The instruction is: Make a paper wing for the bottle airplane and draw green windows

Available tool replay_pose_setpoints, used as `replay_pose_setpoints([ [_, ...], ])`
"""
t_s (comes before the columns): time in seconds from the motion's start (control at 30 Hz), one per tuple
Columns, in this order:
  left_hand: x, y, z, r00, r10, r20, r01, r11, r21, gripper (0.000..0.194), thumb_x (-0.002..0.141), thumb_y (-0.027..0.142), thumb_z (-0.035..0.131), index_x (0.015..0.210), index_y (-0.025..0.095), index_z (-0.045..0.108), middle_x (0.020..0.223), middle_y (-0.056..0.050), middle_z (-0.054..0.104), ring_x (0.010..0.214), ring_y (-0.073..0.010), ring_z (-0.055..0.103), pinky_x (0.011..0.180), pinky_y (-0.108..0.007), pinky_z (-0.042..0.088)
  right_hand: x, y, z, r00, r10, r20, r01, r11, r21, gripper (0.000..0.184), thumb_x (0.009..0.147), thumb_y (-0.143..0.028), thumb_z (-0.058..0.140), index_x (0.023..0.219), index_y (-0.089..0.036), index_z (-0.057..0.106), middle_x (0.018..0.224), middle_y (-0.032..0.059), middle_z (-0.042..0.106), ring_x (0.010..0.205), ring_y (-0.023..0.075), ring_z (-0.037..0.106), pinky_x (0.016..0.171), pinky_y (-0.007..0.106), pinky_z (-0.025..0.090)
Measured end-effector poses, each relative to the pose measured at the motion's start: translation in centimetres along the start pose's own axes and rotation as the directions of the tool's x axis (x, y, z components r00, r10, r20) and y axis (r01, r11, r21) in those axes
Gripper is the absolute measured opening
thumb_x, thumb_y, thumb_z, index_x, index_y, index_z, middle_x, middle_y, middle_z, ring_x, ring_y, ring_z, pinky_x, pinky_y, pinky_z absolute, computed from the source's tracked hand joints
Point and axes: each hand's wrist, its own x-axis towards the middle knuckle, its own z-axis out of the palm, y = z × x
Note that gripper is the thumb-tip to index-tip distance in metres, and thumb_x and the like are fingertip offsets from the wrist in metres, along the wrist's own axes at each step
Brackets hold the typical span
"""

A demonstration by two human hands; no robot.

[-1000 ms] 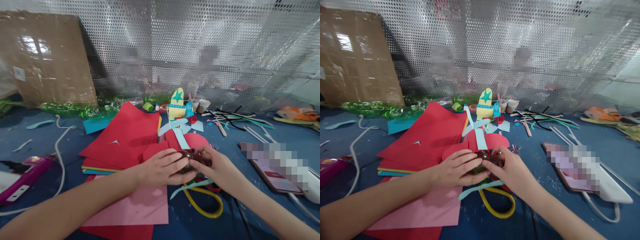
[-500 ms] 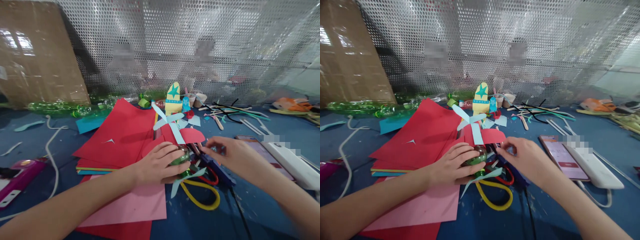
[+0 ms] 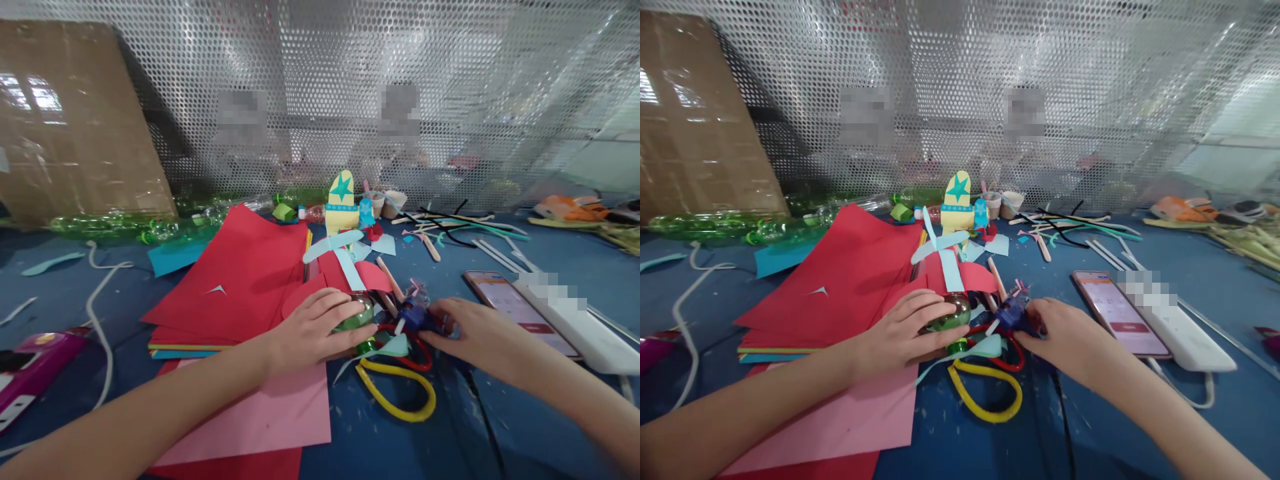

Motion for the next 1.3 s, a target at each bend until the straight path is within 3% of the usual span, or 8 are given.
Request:
replay_pose_setpoints([
  [0.1,0.1,0.0,-0.1,1.0,-0.024,0.007,0.024,1.0,-0.001,0.029,0.098,0.012,0.054,0.124,0.022,0.065,0.117,-0.008,0.067,0.117,-0.0223,0.054,0.107,-0.039,0.046,0.3,0.9,-0.9,0.997,0.051,-0.058,-0.051,0.999,0.016,0.021,0.079,-0.046,0.059,0.075,-0.025,0.059,0.07,0.0067,0.071,0.063,0.0306,0.07,0.058,0.041,0.053],
  [0.3,0.2,0.2,-0.5,0.989,-0.094,-0.112,0.105,0.99,0.093,0.025,0.099,0.018,0.052,0.119,0.023,0.065,0.113,-0.009,0.066,0.115,-0.0236,0.055,0.106,-0.042,0.047,1.4,2.5,-1.4,0.994,0.082,-0.078,-0.074,0.992,0.1,0.024,0.08,-0.048,0.057,0.08,-0.025,0.06,0.079,0.011,0.073,0.075,0.0347,0.071,0.069,0.048,0.056],
  [0.57,-0.5,0.1,0.1,0.955,-0.207,-0.215,0.241,0.96,0.145,0.03,0.101,0.017,0.045,0.126,0.019,0.061,0.123,-0.013,0.062,0.123,-0.0274,0.052,0.111,-0.048,0.043,1.3,2.9,-2.3,0.982,-0.046,0.186,-0.031,0.92,0.391,0.043,0.077,-0.053,0.061,0.104,-0.022,0.072,0.096,0.0113,0.082,0.089,0.0335,0.077,0.073,0.04,0.064],
  [0.73,-0.6,-0.1,0.3,0.957,-0.207,-0.203,0.237,0.962,0.136,0.03,0.101,0.018,0.045,0.127,0.018,0.06,0.123,-0.012,0.061,0.123,-0.0272,0.051,0.111,-0.047,0.043,0.7,2.5,-3.2,0.957,-0.083,0.278,-0.065,0.873,0.484,0.037,0.077,-0.042,0.063,0.105,-0.022,0.075,0.104,0.012,0.081,0.096,0.0328,0.077,0.076,0.036,0.064],
  [0.83,-0.5,-0.1,0.3,0.961,-0.193,-0.199,0.223,0.964,0.143,0.03,0.101,0.018,0.044,0.127,0.019,0.06,0.121,-0.012,0.062,0.122,-0.0272,0.051,0.11,-0.048,0.043,0.7,2.4,-2.3,0.971,-0.045,0.234,-0.076,0.873,0.482,0.032,0.076,-0.04,0.066,0.102,-0.021,0.073,0.1,0.0141,0.081,0.088,0.0333,0.078,0.075,0.039,0.064],
  [1.0,-0.3,0.1,0.0,0.968,-0.172,-0.182,0.204,0.963,0.174,0.031,0.097,0.014,0.046,0.125,0.019,0.061,0.118,-0.012,0.064,0.118,-0.0265,0.054,0.108,-0.047,0.044,1.2,2.1,-0.6,0.981,0.012,0.193,-0.105,0.868,0.485,0.037,0.076,-0.051,0.059,0.099,-0.023,0.066,0.104,0.0116,0.079,0.099,0.0336,0.075,0.084,0.043,0.063],
  [1.17,-0.4,0.1,0.0,0.974,-0.151,-0.169,0.176,0.974,0.144,0.032,0.098,0.015,0.044,0.124,0.018,0.061,0.12,-0.012,0.063,0.119,-0.0276,0.054,0.109,-0.048,0.042,1.8,2.6,0.0,0.985,0.152,0.083,-0.171,0.933,0.316,0.037,0.082,-0.051,0.052,0.102,-0.02,0.057,0.112,0.0213,0.073,0.101,0.0373,0.072,0.09,0.056,0.056],
  [1.3,-0.6,-0.3,0.2,0.961,-0.212,-0.178,0.235,0.965,0.118,0.032,0.099,0.016,0.048,0.129,0.017,0.059,0.125,-0.013,0.059,0.124,-0.0277,0.05,0.115,-0.046,0.037,2.1,3.6,0.4,0.983,0.173,0.069,-0.183,0.965,0.19,0.026,0.083,-0.045,0.052,0.096,-0.023,0.057,0.105,0.0175,0.076,0.094,0.0339,0.074,0.083,0.048,0.059],
])
